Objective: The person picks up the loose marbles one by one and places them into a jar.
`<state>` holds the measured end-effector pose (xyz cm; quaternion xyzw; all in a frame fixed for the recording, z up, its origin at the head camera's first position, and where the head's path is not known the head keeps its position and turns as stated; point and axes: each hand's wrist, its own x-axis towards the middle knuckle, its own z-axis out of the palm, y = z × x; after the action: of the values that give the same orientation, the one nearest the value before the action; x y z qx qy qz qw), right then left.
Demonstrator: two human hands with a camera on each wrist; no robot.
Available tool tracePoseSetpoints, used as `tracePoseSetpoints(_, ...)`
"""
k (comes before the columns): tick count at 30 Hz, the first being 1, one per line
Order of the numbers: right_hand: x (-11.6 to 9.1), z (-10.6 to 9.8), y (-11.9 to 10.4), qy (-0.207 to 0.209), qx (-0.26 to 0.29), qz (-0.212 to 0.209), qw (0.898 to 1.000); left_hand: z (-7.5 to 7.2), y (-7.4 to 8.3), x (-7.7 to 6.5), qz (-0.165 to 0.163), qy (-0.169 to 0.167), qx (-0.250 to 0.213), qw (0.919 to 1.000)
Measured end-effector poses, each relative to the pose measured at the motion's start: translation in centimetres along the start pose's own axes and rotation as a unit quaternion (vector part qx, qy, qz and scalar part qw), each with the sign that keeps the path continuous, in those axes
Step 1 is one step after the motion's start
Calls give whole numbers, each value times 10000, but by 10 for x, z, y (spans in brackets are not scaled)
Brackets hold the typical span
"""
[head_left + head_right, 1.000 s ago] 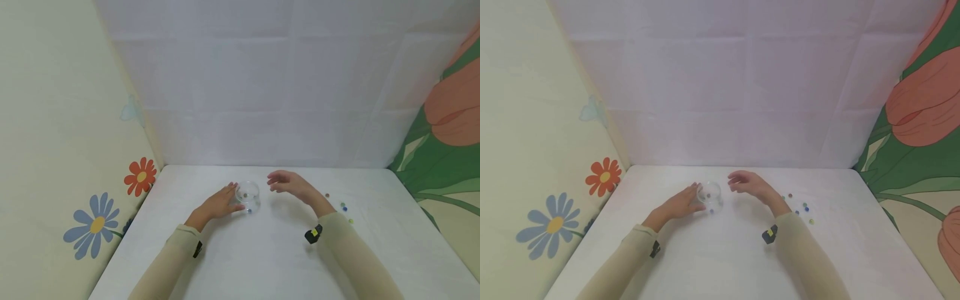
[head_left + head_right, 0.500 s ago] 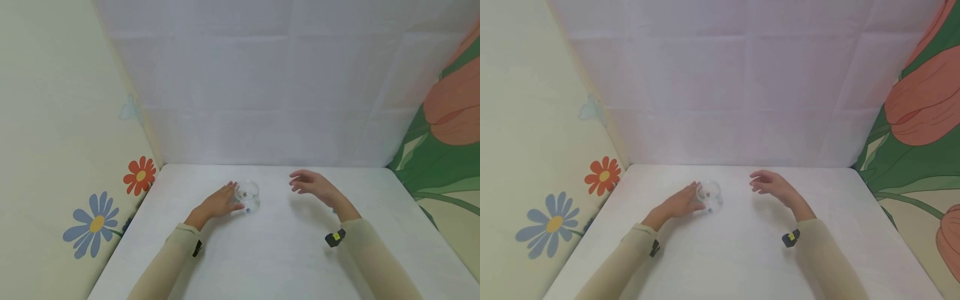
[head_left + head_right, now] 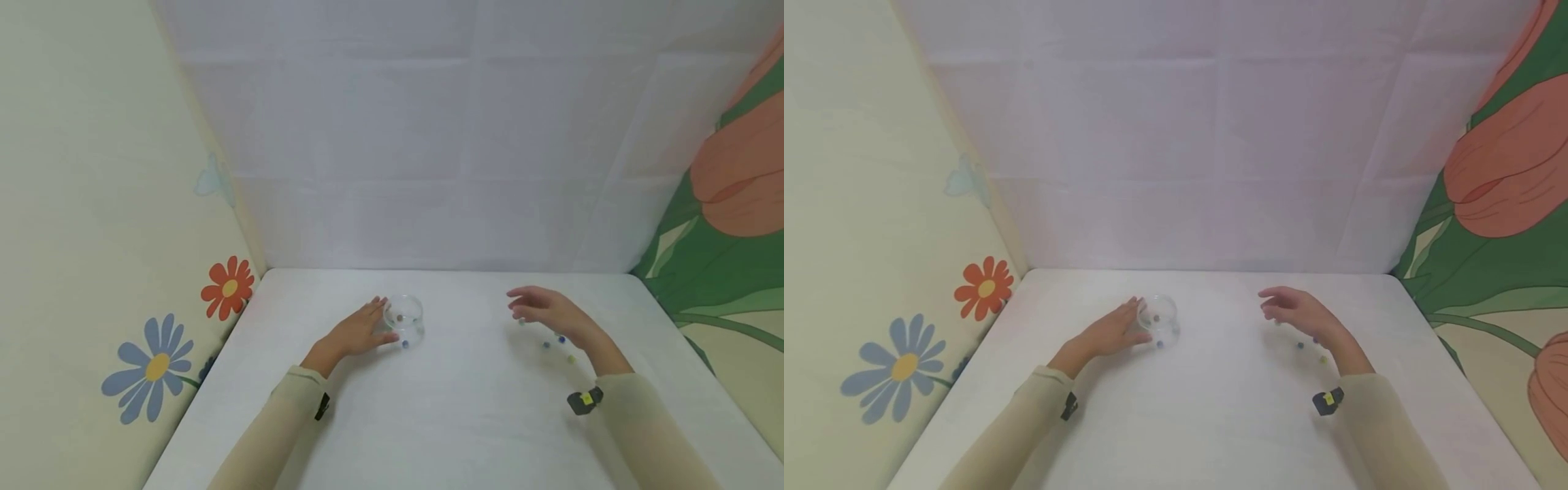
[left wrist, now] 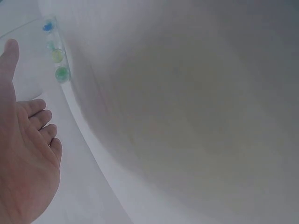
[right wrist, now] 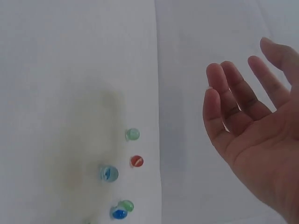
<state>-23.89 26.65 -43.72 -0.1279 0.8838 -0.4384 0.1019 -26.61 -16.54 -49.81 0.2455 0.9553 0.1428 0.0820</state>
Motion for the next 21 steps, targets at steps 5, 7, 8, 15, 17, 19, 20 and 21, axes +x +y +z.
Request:
tracePoseSetpoints(5, -14, -11, 9, 161, -598, 27, 9981, -2, 1, -1, 6, -8, -28, 10000)
tracePoseSetpoints(7, -17, -14, 12, 215, -781, 37, 9967, -4, 2, -2, 6, -21, -45, 10000)
tracePoseSetpoints(8, -19, -15, 14, 229, -848, 54, 9961, -4, 2, -2, -3, -31, -56, 10000)
tracePoseSetpoints(15, -31, -22, 28, 294, -1277, -51, 9914, -2, 2, -1, -8, -20, -75, 10000)
tracePoseSetpoints(17, -33, -23, 32, 339, -1400, -221, 9893, -2, 2, -1, -8, -19, -90, 10000)
tracePoseSetpoints(19, -35, -25, 37, 364, -1472, -323, 9879, -2, 3, -1, -11, -12, -105, 9999)
tracePoseSetpoints(20, -36, -26, 39, 378, -1508, -342, 9873, -2, 3, -1, -19, -11, -110, 9999)
tracePoseSetpoints(21, -36, -26, 42, 385, -1531, -313, 9870, -2, 3, -2, -25, -11, -106, 9999)
